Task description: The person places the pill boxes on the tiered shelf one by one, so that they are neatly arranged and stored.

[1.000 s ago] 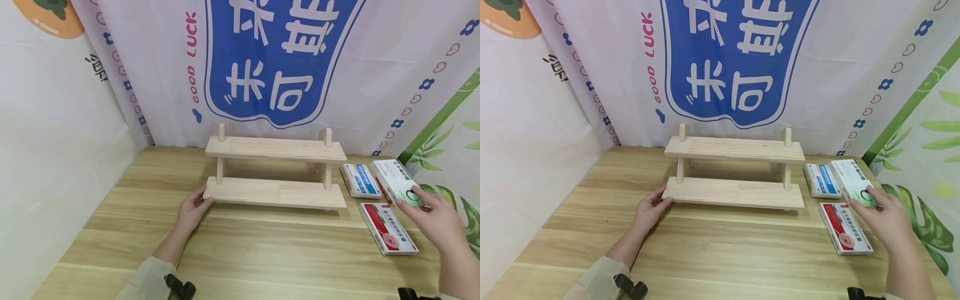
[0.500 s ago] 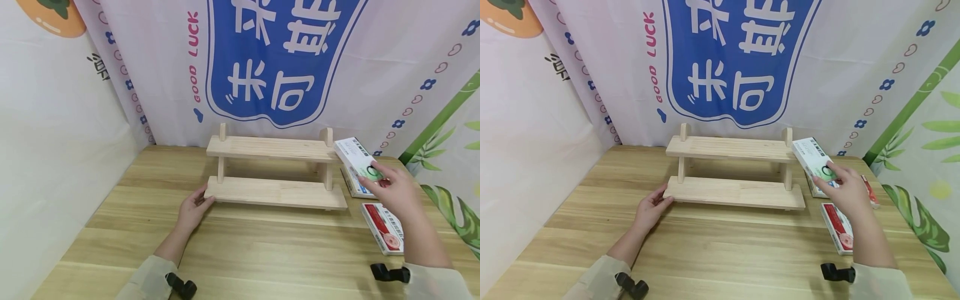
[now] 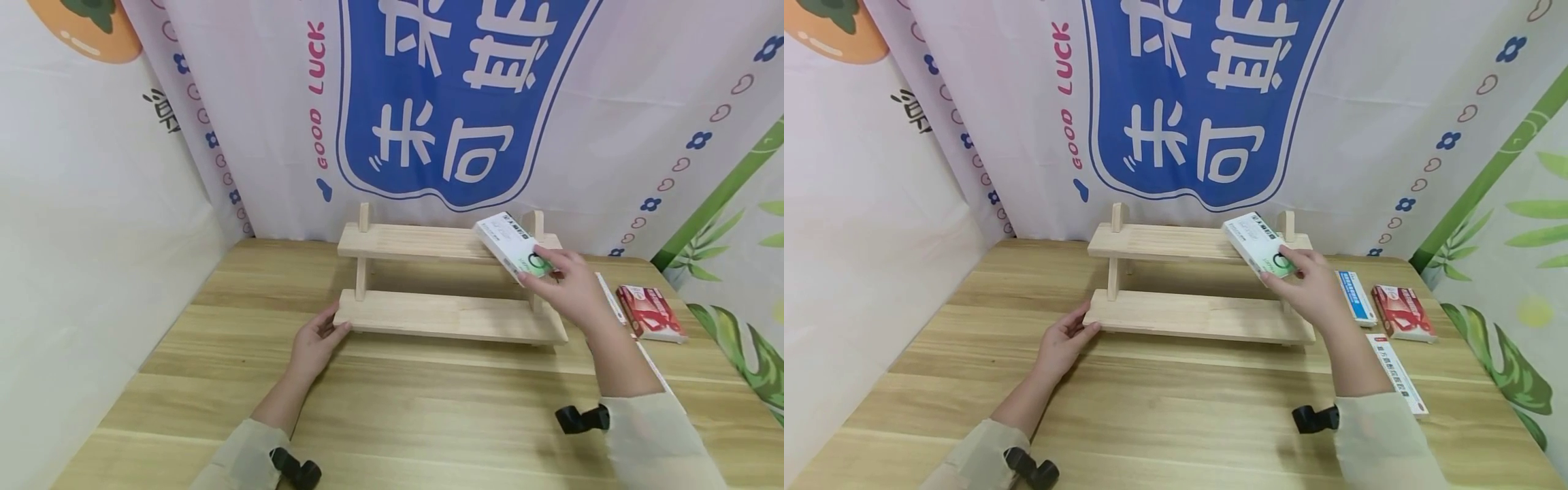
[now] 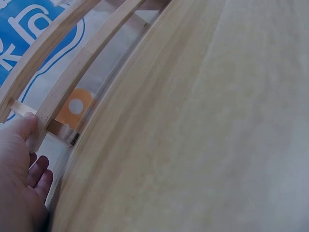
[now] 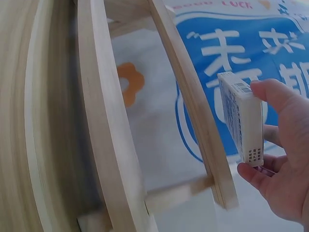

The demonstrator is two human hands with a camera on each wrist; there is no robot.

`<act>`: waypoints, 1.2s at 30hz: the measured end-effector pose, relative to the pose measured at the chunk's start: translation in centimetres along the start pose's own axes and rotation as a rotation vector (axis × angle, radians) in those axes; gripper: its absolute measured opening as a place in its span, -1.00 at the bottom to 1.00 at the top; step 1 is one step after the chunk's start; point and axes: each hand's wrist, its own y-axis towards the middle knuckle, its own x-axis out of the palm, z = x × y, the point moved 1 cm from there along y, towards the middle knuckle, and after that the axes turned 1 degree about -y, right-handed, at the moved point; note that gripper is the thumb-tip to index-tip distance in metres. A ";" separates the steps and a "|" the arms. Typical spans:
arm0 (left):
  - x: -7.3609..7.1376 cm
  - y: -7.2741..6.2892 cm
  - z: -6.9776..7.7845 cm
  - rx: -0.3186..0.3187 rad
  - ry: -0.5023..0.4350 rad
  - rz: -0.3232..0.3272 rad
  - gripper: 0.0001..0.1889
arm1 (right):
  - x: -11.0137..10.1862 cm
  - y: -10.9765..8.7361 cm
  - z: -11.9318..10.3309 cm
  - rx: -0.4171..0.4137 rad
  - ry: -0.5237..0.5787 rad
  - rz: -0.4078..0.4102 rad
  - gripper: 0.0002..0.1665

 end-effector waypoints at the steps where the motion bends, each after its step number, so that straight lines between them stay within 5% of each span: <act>1: 0.0 0.0 0.0 0.000 -0.001 0.001 -0.41 | 0.3 0.2 -0.3 -0.011 0.004 -0.005 -0.06; 21: 0.1 -0.1 -0.1 -0.004 0.000 0.006 -0.40 | 5.9 4.1 -6.6 -0.089 0.054 -0.109 -0.10; 36: 0.0 0.0 -0.1 -0.006 -0.003 0.012 -0.40 | 8.1 5.4 -10.1 -0.134 0.035 -0.153 -0.17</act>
